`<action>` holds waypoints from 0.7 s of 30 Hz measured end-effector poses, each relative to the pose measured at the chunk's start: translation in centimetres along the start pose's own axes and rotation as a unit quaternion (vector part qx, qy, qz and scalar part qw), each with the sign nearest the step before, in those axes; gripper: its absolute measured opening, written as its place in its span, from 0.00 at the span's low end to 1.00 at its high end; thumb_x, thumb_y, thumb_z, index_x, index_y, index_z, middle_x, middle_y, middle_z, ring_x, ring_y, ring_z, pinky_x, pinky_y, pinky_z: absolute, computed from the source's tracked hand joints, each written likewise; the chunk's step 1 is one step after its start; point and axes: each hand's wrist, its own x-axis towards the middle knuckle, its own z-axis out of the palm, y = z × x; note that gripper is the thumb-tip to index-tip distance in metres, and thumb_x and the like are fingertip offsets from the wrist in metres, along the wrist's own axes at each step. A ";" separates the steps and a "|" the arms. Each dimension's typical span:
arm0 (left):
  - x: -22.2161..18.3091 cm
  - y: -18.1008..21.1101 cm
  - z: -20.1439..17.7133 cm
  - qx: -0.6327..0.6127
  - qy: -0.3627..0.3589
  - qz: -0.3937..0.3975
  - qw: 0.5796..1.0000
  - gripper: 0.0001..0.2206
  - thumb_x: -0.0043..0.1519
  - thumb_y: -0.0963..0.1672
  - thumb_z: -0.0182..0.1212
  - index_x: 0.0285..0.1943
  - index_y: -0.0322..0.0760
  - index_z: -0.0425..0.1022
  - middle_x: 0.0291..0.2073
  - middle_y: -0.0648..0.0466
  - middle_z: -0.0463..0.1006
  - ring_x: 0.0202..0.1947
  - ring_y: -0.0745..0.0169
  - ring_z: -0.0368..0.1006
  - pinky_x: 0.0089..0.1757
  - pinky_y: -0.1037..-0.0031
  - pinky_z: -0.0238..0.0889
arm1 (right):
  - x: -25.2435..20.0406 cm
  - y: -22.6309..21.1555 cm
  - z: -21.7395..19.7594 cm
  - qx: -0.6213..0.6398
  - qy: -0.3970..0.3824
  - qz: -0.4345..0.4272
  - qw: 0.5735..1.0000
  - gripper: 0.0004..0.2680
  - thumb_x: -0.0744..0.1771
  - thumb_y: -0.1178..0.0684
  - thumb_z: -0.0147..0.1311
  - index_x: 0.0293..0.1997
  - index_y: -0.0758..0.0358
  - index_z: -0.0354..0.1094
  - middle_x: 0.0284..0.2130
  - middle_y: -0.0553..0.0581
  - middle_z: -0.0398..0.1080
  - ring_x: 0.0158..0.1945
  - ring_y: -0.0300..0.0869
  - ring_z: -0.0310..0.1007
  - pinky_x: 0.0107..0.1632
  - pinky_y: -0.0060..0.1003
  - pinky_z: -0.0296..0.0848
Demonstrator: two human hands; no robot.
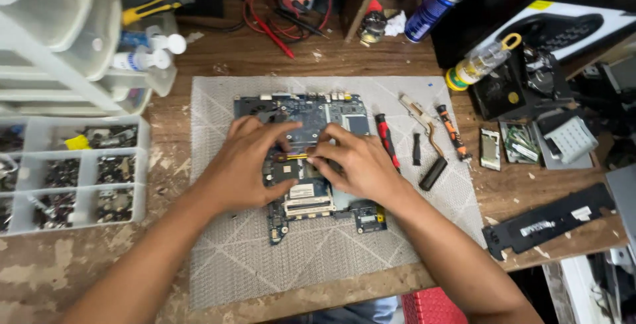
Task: Repairing a laptop motherboard by removing screws and handling the CPU
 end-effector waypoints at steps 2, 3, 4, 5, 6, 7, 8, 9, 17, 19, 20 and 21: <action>-0.1 0.0 0.1 0.013 -0.001 0.009 1.000 0.39 0.42 0.46 0.75 0.67 0.35 0.67 0.39 0.49 0.81 0.44 0.46 0.70 0.59 0.50 0.49 | -0.3 0.4 -0.7 0.000 -0.005 0.006 1.000 0.03 0.65 0.50 0.56 0.33 0.50 0.72 0.35 0.49 0.69 0.25 0.50 0.74 0.29 0.45 0.74; -0.1 0.1 0.0 0.030 0.002 0.013 0.999 0.38 0.42 0.46 0.76 0.66 0.35 0.68 0.38 0.50 0.81 0.44 0.46 0.70 0.58 0.51 0.50 | -0.4 0.6 -1.2 0.002 -0.012 0.007 1.000 0.02 0.65 0.50 0.56 0.33 0.51 0.71 0.35 0.51 0.69 0.25 0.53 0.74 0.29 0.48 0.74; -0.1 -0.2 0.2 0.028 -0.001 0.020 0.999 0.38 0.42 0.46 0.76 0.66 0.35 0.68 0.38 0.50 0.81 0.44 0.46 0.70 0.58 0.51 0.50 | -0.8 1.4 -1.1 -0.002 -0.009 0.012 1.000 0.02 0.65 0.50 0.56 0.33 0.51 0.71 0.35 0.51 0.69 0.25 0.53 0.74 0.29 0.48 0.74; -0.1 -0.5 0.4 0.033 0.005 0.018 0.999 0.38 0.42 0.46 0.76 0.66 0.37 0.69 0.38 0.51 0.82 0.43 0.47 0.71 0.58 0.51 0.51 | -1.3 2.1 -1.1 -0.014 0.002 0.015 1.000 0.03 0.65 0.50 0.56 0.33 0.51 0.71 0.35 0.51 0.69 0.26 0.53 0.75 0.30 0.47 0.75; -0.3 -0.7 0.5 0.039 0.011 0.015 0.999 0.38 0.41 0.46 0.76 0.66 0.38 0.70 0.37 0.53 0.82 0.43 0.48 0.71 0.58 0.52 0.51 | -1.7 2.8 -0.9 -0.024 0.013 0.016 1.000 0.03 0.65 0.49 0.56 0.33 0.52 0.70 0.35 0.52 0.69 0.27 0.53 0.75 0.30 0.47 0.75; -0.4 -0.7 0.7 0.038 0.008 0.020 0.999 0.38 0.41 0.46 0.76 0.66 0.38 0.70 0.37 0.53 0.82 0.43 0.48 0.71 0.58 0.52 0.51 | -1.8 3.4 -1.4 -0.026 0.015 0.021 0.999 0.03 0.65 0.49 0.56 0.33 0.52 0.70 0.35 0.52 0.69 0.27 0.53 0.75 0.30 0.47 0.75; -0.5 -0.8 0.8 0.048 0.012 0.014 0.999 0.37 0.41 0.47 0.76 0.65 0.41 0.71 0.37 0.55 0.83 0.43 0.50 0.71 0.59 0.54 0.51 | -2.0 3.9 -1.9 -0.024 0.033 0.061 0.997 0.03 0.65 0.50 0.55 0.34 0.52 0.70 0.33 0.52 0.69 0.28 0.54 0.75 0.32 0.47 0.76; -0.6 -0.9 0.9 0.058 0.016 0.008 0.998 0.37 0.41 0.47 0.76 0.65 0.43 0.72 0.36 0.57 0.83 0.43 0.53 0.71 0.59 0.55 0.52 | -2.1 4.5 -2.4 -0.021 0.051 0.102 0.993 0.03 0.65 0.50 0.55 0.35 0.53 0.70 0.31 0.53 0.68 0.29 0.55 0.76 0.33 0.47 0.76; -0.5 -1.2 1.1 0.068 0.035 0.024 0.997 0.31 0.40 0.47 0.77 0.57 0.47 0.78 0.36 0.60 0.83 0.42 0.57 0.73 0.60 0.59 0.53 | -3.8 8.9 -4.9 -0.085 -0.048 0.347 0.933 0.06 0.65 0.49 0.55 0.38 0.58 0.71 0.29 0.58 0.74 0.35 0.61 0.79 0.38 0.57 0.75; -0.5 -1.0 1.0 0.068 0.040 0.034 0.996 0.29 0.41 0.47 0.77 0.55 0.47 0.79 0.35 0.61 0.83 0.43 0.59 0.73 0.60 0.60 0.53 | -3.8 8.8 -5.1 -0.095 -0.073 0.379 0.918 0.06 0.64 0.48 0.55 0.38 0.57 0.73 0.29 0.58 0.75 0.37 0.61 0.80 0.41 0.58 0.76; -0.5 -0.9 0.8 0.073 0.030 0.035 0.996 0.28 0.40 0.48 0.77 0.53 0.46 0.79 0.35 0.60 0.83 0.42 0.57 0.73 0.60 0.59 0.53 | -3.7 8.7 -5.2 -0.076 -0.088 0.382 0.917 0.08 0.64 0.48 0.56 0.41 0.59 0.73 0.30 0.62 0.76 0.38 0.64 0.79 0.43 0.59 0.75; -0.4 -0.8 0.6 0.078 0.020 0.037 0.996 0.28 0.40 0.48 0.77 0.52 0.45 0.79 0.35 0.58 0.83 0.41 0.56 0.74 0.61 0.58 0.54 | -3.6 8.6 -5.3 -0.056 -0.103 0.384 0.916 0.10 0.64 0.48 0.56 0.43 0.62 0.72 0.31 0.66 0.77 0.40 0.66 0.78 0.45 0.60 0.75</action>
